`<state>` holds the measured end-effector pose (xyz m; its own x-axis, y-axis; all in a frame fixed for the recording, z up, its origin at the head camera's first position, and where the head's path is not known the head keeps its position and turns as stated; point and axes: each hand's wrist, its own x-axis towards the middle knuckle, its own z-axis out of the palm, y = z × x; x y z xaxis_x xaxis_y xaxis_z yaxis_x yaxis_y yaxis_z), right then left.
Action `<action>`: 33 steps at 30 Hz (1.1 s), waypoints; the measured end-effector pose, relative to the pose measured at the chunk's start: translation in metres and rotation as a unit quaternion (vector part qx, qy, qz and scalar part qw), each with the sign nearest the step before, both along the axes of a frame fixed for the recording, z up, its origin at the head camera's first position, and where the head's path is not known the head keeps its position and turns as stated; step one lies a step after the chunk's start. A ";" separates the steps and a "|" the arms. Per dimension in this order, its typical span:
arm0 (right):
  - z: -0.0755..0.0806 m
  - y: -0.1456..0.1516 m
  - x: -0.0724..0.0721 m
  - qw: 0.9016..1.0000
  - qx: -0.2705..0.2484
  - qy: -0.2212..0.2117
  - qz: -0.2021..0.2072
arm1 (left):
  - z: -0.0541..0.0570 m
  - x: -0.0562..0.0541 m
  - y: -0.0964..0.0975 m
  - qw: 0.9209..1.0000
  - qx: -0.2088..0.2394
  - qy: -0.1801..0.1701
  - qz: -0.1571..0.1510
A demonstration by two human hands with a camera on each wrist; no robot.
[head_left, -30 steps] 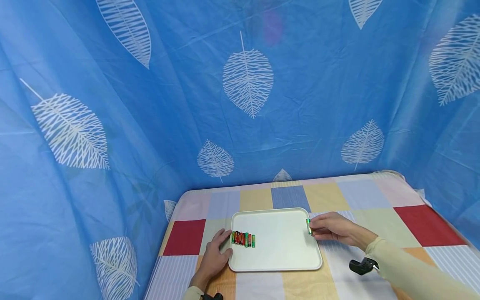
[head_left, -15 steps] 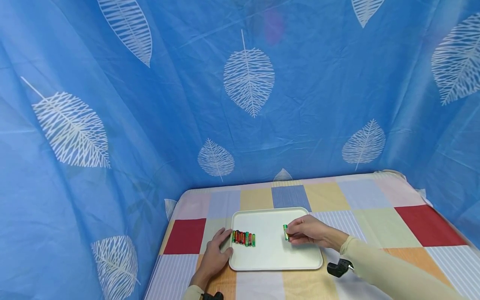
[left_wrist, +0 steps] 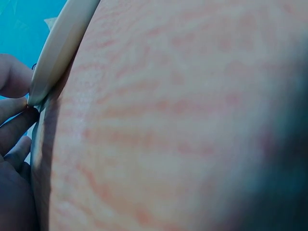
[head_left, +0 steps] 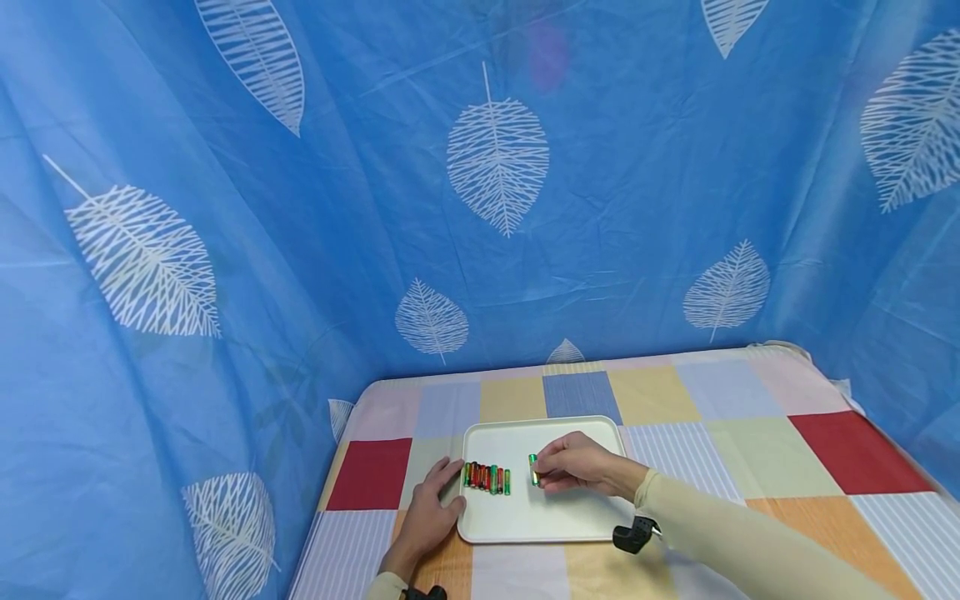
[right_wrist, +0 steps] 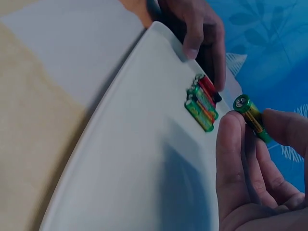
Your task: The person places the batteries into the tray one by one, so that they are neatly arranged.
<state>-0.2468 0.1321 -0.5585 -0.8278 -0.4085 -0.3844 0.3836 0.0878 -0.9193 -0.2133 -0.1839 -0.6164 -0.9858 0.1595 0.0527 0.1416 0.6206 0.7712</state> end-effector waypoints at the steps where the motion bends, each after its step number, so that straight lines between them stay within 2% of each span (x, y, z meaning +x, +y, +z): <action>1: 0.000 -0.004 -0.001 1.000 -0.001 0.000 -0.001 | 0.000 0.000 0.000 1.000 0.000 0.000 0.001; 6: -0.001 -0.024 -0.003 1.000 0.002 0.007 -0.006 | 0.000 0.000 0.000 1.000 0.000 0.001 0.003; 16: 0.000 -0.064 -0.008 0.998 0.046 0.036 -0.033 | -0.002 -0.001 0.000 1.000 0.003 -0.002 0.006; 26: -0.007 -0.090 -0.012 0.996 0.067 0.039 -0.052 | -0.002 -0.004 -0.001 1.000 -0.002 0.001 0.002; 33: -0.012 -0.097 -0.012 0.996 0.049 0.022 -0.076 | -0.002 -0.003 -0.002 1.000 -0.003 0.003 -0.001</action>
